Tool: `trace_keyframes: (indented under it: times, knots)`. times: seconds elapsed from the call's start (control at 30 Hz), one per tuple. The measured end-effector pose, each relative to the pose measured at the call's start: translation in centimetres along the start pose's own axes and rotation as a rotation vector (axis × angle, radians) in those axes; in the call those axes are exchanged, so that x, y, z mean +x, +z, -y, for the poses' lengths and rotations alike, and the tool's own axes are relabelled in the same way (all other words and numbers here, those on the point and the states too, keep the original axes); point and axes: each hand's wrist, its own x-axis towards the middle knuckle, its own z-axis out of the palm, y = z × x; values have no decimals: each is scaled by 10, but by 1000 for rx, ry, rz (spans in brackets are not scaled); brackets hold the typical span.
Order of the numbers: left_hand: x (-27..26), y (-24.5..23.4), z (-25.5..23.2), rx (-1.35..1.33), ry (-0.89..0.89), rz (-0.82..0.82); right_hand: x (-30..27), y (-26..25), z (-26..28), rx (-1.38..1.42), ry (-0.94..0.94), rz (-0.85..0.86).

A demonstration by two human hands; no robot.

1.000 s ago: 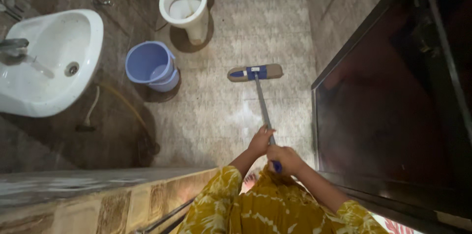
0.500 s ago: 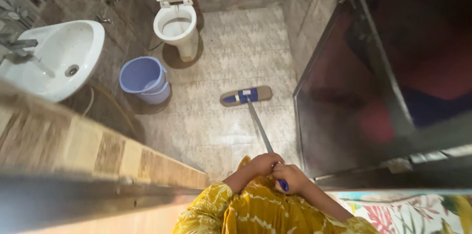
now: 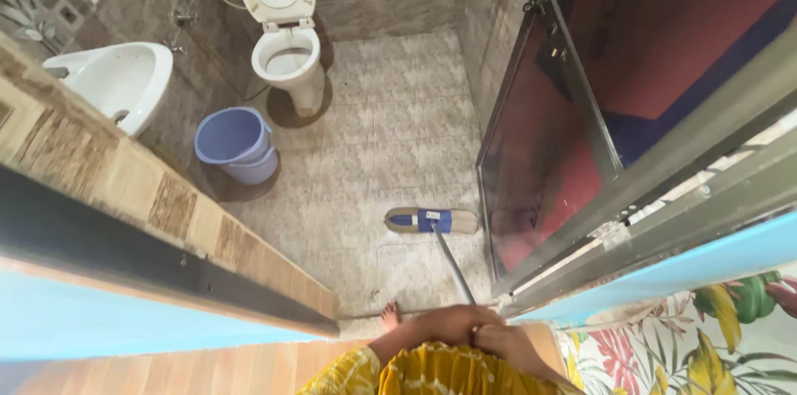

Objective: The person mops a tiled floor in a bathroom using a flat mop, reaching into corners and around fixtures.

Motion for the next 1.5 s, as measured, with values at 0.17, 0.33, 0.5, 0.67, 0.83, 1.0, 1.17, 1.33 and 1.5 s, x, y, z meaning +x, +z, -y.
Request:
trace_keyframes:
  times: [0.17,0.33,0.5,0.67,0.83,1.0,1.17,1.33,1.5]
  knots:
    - [7,6,20,14,1,-117,30,43,-59,52,-182,-115]
    - [7,-24,71,55,-48,-208,71,55,-102,32,-205,-192]
    - [6,-100,121,87,-174,-84,141,34,-128,-8,-179,-313]
    - [26,-178,182,390,-331,14,186,21,-155,-146,16,-319]
    - [39,-216,198,570,-580,223,226,18,-172,-402,-239,-85]
    - [50,-202,185,473,-558,146,210,5,-165,-242,-115,-63]
    - [65,-169,169,676,-489,62,158,-42,-128,-182,68,-3]
    - [85,-117,160,1001,-283,-56,114,-81,-86,-208,-66,-44]
    - [110,-54,139,875,-394,-286,74,-113,-60,-302,-399,-158]
